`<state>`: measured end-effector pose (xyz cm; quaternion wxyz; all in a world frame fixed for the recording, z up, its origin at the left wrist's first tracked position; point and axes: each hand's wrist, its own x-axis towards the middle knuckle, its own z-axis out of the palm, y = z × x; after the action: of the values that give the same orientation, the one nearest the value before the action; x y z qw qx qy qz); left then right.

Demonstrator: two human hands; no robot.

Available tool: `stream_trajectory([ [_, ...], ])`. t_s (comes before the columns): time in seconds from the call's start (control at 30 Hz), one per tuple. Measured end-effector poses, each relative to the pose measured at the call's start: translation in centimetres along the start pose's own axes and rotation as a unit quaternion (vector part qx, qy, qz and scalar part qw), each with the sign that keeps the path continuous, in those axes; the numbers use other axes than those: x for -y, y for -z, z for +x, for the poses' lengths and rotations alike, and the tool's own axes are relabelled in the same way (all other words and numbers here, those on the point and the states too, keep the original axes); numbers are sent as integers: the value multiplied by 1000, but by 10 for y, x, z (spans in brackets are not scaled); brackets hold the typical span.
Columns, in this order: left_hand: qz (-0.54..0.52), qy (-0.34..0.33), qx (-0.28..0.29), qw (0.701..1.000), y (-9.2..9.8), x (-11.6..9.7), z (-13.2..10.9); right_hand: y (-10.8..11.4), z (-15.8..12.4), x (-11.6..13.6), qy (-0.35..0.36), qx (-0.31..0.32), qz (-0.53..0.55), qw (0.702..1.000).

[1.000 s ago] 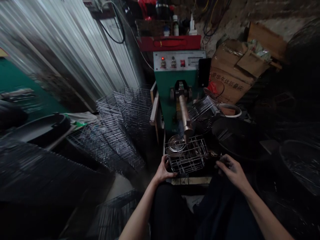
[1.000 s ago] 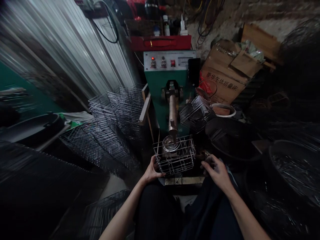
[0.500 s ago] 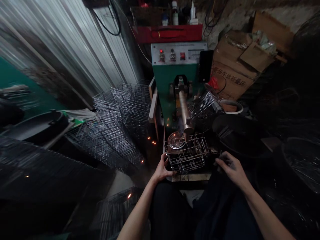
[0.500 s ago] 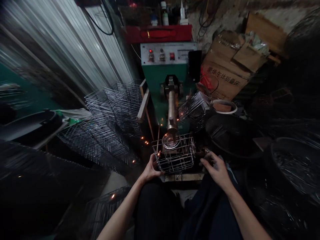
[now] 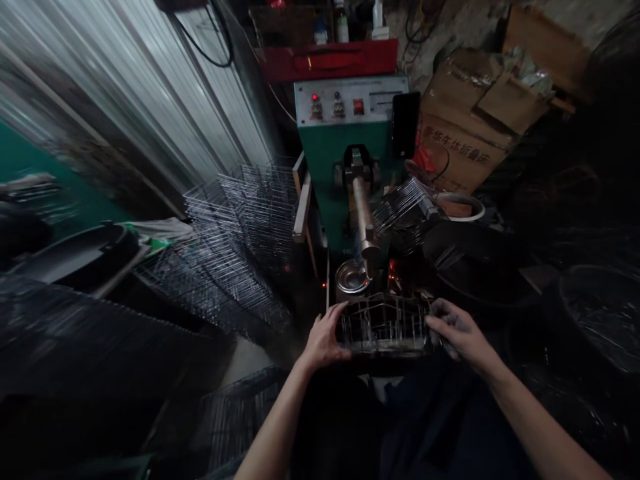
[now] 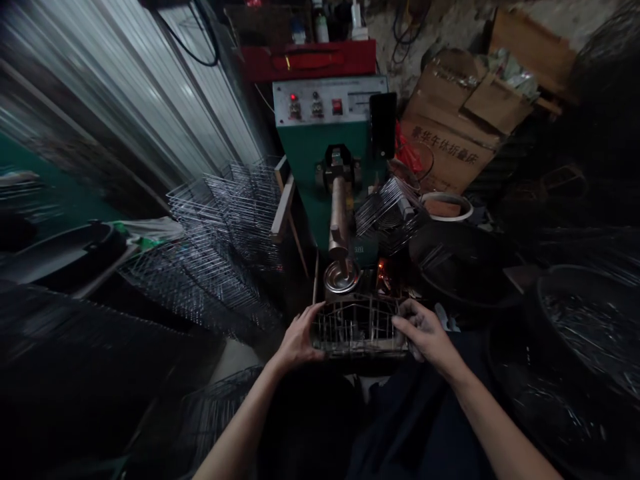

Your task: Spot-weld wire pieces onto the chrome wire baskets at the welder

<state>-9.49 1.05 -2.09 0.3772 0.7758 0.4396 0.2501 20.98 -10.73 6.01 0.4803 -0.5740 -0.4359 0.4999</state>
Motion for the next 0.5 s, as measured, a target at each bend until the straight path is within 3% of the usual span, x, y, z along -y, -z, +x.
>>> stream_trajectory([
  [0.13,140,-22,-44,989,-8,-37,16,-12,9,11,12,128,11,992],
  [0.2,182,-25,-65,981,-11,-53,20,-15,12,21,53,211,-23,976],
  [0.27,216,-37,-76,973,-13,-66,21,-17,16,30,121,255,-111,953],
  [0.4,245,-62,-95,963,-12,-85,18,-25,30,29,278,219,-325,877],
  [0.5,250,-66,-114,959,-12,-95,18,-32,41,14,343,176,-453,804],
])
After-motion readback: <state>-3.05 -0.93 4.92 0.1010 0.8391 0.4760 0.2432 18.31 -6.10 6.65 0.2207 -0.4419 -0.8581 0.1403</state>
